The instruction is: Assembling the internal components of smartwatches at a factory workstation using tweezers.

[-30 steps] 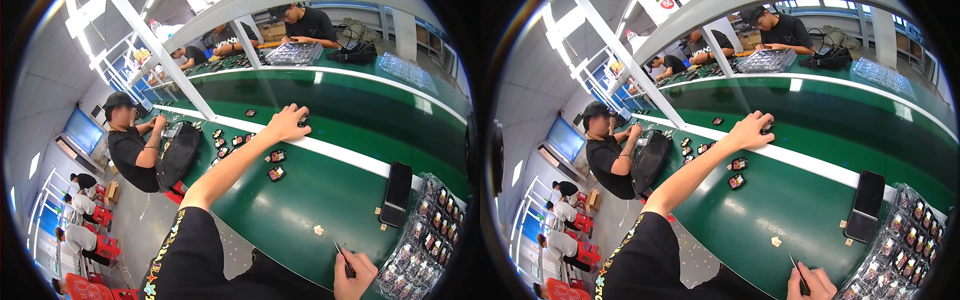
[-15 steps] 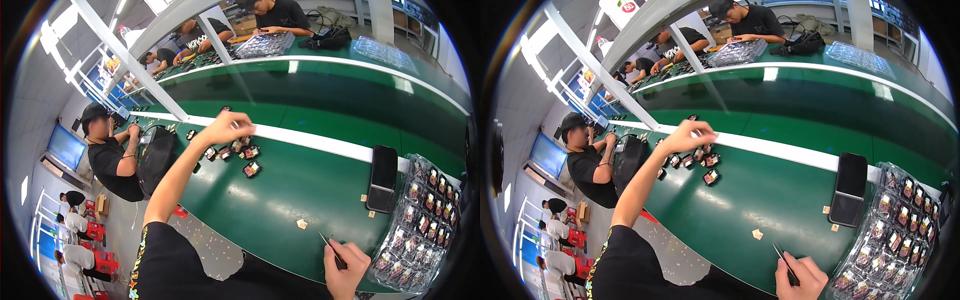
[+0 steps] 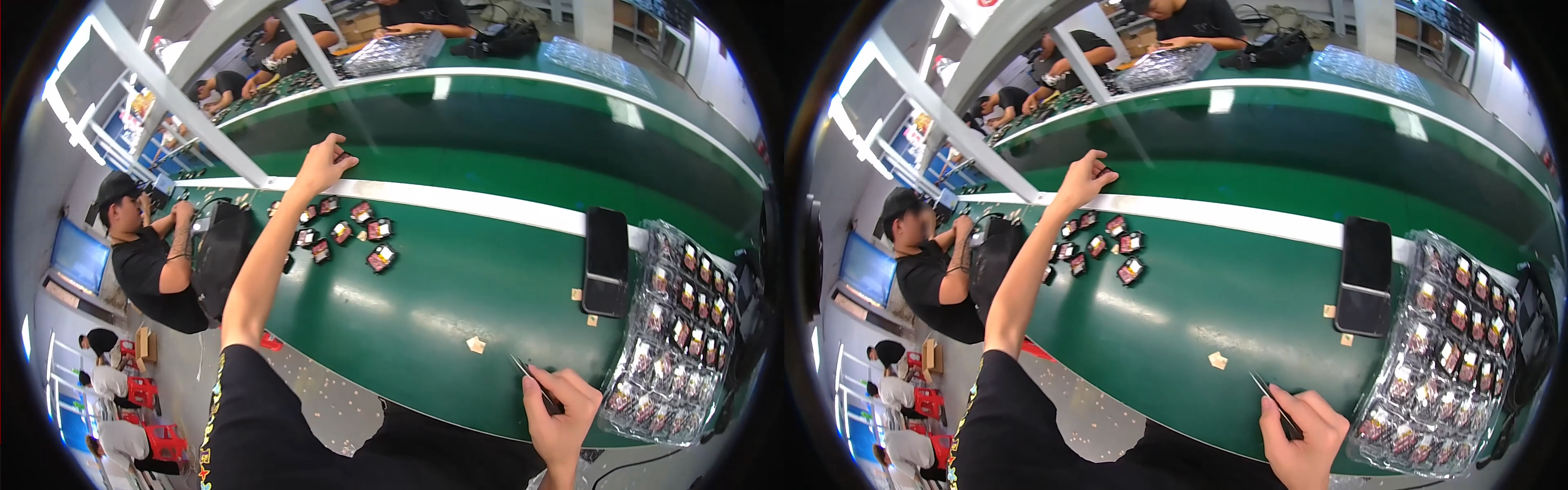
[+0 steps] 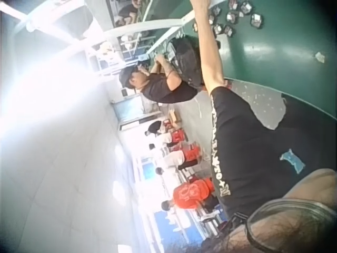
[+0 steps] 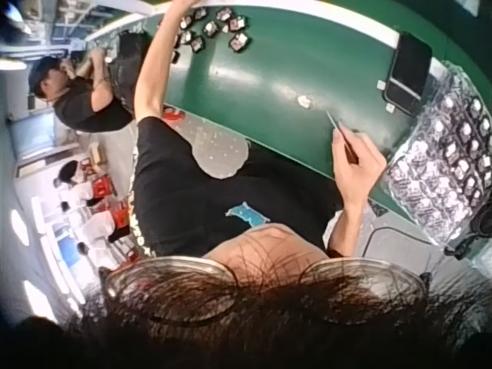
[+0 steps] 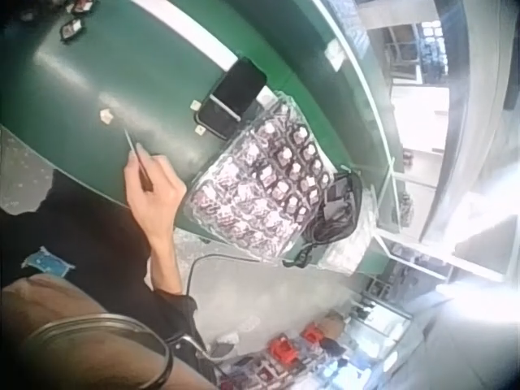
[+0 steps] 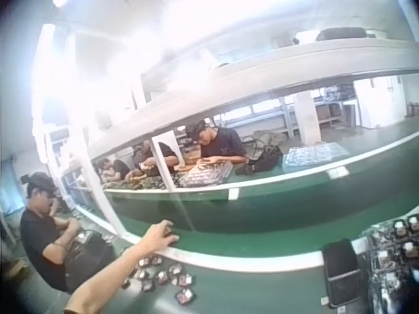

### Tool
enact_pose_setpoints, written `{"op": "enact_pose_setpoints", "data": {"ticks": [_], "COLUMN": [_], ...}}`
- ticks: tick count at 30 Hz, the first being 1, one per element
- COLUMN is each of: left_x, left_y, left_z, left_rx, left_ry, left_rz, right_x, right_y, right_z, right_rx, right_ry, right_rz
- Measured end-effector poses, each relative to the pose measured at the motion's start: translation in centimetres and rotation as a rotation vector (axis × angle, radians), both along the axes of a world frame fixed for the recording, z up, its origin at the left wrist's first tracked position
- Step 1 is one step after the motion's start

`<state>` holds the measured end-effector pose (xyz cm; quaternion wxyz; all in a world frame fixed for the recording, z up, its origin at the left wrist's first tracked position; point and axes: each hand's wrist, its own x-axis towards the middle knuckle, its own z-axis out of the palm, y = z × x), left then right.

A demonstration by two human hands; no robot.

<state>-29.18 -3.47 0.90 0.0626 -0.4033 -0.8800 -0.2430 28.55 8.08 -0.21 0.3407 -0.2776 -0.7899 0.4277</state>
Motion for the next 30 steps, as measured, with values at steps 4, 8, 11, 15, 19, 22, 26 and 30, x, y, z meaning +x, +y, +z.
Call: {"op": "enact_pose_setpoints", "data": {"ticks": [4, 8, 11, 15, 19, 22, 26, 30], "left_x": [13.5, 26.1, 28.5, 28.6, 28.4, 28.3, 28.6, 29.8], "left_y": [4.1, 4.1, 3.7, 3.8, 2.8, 2.6, 2.8, 2.6], "left_z": [1.4, 1.4, 0.1, 0.1, -0.7, -0.8, -0.4, -0.4], "left_rx": [0.104, -0.086, -0.076, 0.027, -0.011, 0.003, -0.045, -0.059], "left_ry": [-0.168, -0.384, -0.496, -0.182, -0.097, -0.115, -0.185, -0.385], "left_rz": [-0.583, -0.998, -1.094, -0.983, -0.842, -0.835, -0.958, -1.016], "right_x": [0.3, 0.0, 0.0, -0.1, -0.1, 0.0, -0.2, -0.6], "right_y": [0.9, 1.3, 1.5, 1.7, 1.6, 1.5, 1.8, 2.1], "right_z": [-0.2, -0.3, -0.2, -0.6, -0.6, -0.5, -0.3, -0.2], "right_rx": [-0.032, -0.038, -0.046, -0.041, -0.047, -0.056, -0.032, -0.054], "right_ry": [-0.042, 0.02, 0.007, 0.006, -0.013, -0.033, -0.047, -0.025], "right_rz": [-0.007, -0.001, 0.012, 0.003, -0.008, -0.008, 0.037, 0.105]}}
